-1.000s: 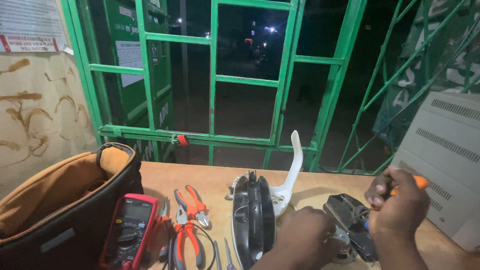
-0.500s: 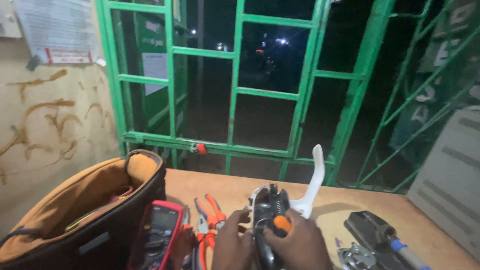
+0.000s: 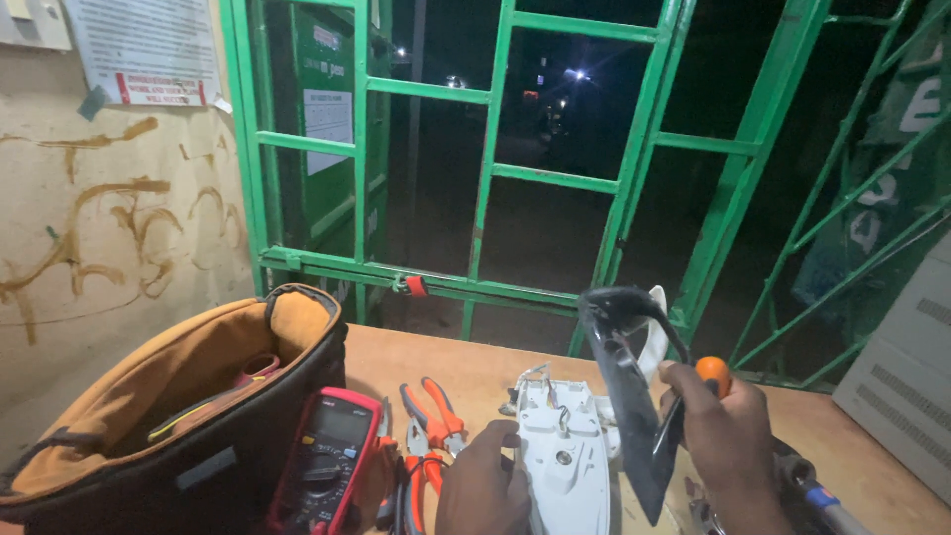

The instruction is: Disassembling an electric iron using a screwdriver and pliers to remove the outer casing and internal components.

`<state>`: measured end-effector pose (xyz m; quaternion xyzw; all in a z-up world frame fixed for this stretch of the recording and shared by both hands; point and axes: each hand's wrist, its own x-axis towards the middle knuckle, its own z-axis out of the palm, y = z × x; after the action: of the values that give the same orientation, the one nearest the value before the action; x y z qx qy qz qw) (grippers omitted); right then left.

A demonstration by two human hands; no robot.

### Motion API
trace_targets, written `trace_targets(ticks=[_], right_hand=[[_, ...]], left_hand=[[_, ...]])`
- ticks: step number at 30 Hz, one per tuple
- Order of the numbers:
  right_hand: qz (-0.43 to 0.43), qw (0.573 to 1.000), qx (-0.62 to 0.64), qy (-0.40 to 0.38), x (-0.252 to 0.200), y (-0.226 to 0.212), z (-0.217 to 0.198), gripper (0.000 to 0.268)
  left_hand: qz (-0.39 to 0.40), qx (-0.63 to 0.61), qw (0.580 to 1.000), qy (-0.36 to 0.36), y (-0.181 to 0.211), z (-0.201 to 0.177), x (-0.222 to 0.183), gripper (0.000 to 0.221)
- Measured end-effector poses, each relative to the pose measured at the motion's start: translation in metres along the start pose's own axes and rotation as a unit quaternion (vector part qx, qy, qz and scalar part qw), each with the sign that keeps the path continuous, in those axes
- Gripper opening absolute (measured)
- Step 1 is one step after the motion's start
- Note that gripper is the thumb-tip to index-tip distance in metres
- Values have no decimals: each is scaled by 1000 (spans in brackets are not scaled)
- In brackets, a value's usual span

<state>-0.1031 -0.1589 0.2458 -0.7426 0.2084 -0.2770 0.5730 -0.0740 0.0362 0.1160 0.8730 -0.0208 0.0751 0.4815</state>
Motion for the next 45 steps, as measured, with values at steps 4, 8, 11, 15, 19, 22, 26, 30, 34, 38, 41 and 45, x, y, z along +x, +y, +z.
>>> trace_targets(ticks=[4, 8, 11, 15, 19, 22, 26, 30, 34, 38, 41, 45], right_hand=[[-10, 995, 98, -7, 23, 10, -7, 26], [28, 997, 67, -9, 11, -6, -14, 28], [23, 993, 112, -17, 20, 2, -16, 30], [8, 982, 182, -41, 35, 12, -18, 31], [52, 969, 235, -54, 36, 11, -21, 29], [48, 968, 235, -75, 40, 16, -22, 31], [-11, 974, 214, -72, 41, 13, -25, 30], [-25, 947, 305, -92, 50, 16, -29, 27], [-18, 945, 323, -56, 37, 0, -39, 24], [-28, 939, 338, -63, 34, -9, -52, 26], [-1, 918, 389, -77, 35, -13, -60, 24], [-14, 917, 394, -64, 57, -5, -76, 29]], left_hand=[[-2, 1, 1000, -1, 2, 0, -1, 32], [29, 21, 999, 27, -12, 13, 5, 35], [30, 4, 997, 76, -14, 22, 6, 56], [72, 36, 994, 78, 9, 26, 3, 78], [-41, 197, 978, -50, 44, 43, -6, 137], [-81, 242, 965, -61, 74, 43, -10, 153], [-113, 246, 958, -100, 104, 36, -10, 153], [-102, 300, 948, -45, 102, 56, 4, 150], [-129, 297, 945, -56, 107, 46, 9, 155], [-134, 179, 974, -29, 96, 42, 23, 158], [-148, 107, 981, -73, 114, 14, 23, 136], [-59, 94, 991, -72, 119, -12, 31, 126]])
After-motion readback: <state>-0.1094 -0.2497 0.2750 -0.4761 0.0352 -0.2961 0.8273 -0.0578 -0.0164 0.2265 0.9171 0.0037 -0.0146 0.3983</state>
